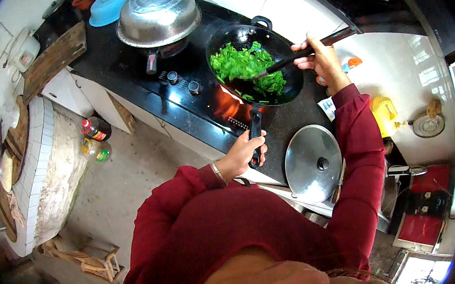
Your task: The person chops small vegetables on a wooden board with a cleaver, adds green leafy vegetables into a pan on a gas stove, stirs them with a spatula, and sprinkles a spoonful of white powder from a packet.
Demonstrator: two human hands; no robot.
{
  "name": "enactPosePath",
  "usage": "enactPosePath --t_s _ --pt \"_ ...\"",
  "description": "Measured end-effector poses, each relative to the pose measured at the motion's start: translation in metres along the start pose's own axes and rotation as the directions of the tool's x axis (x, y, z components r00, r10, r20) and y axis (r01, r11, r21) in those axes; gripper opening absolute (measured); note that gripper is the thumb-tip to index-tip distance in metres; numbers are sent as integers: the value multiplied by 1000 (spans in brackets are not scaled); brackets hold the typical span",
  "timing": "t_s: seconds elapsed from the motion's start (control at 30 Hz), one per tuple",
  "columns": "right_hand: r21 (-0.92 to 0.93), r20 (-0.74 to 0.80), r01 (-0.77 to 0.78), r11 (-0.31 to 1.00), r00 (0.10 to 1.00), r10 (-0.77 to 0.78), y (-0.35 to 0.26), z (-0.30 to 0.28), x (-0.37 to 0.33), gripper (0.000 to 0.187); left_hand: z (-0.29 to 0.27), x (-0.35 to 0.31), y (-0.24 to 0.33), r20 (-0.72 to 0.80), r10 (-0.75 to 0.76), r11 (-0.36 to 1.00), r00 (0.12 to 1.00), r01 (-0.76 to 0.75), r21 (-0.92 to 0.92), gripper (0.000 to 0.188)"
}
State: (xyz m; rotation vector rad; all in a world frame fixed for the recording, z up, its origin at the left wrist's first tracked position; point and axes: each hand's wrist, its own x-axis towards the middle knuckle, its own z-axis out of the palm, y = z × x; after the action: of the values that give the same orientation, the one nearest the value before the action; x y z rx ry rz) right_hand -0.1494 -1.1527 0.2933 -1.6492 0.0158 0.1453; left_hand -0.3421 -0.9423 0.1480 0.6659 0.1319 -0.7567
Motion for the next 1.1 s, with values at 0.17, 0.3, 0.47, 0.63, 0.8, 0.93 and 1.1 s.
enactPosePath --t_s 0.17,0.3,0.47,0.63,0.8,0.93,1.1 --pt "99 -150 45 994 988 -30 -11 -27 -18 34 -3 0 0 17 -3 1000 1000 3 -13 18" --pt "-35 -20 -142 989 990 141 -17 -26 -45 33 -6 2 0 21 -7 1000 1000 6 11 18" --pt "141 -50 -29 990 998 37 36 35 -45 32 -6 1 -4 17 8 1000 1000 -7 -17 18" --pt "355 -225 188 916 968 -111 70 49 -15 31 -5 1 -4 -1 18 1000 1000 -18 8 17" --pt "411 -295 167 896 955 -42 44 -7 -40 29 -7 3 -3 7 17 1000 1000 -17 -6 18" --pt "23 -114 37 999 993 -34 -1 -12 -76 35 -7 4 -4 6 -8 1000 1000 8 -15 20" --pt "-511 -15 20 859 999 -32 -28 9 -67 37 -3 2 -5 -17 13 1000 1000 -13 6 24"
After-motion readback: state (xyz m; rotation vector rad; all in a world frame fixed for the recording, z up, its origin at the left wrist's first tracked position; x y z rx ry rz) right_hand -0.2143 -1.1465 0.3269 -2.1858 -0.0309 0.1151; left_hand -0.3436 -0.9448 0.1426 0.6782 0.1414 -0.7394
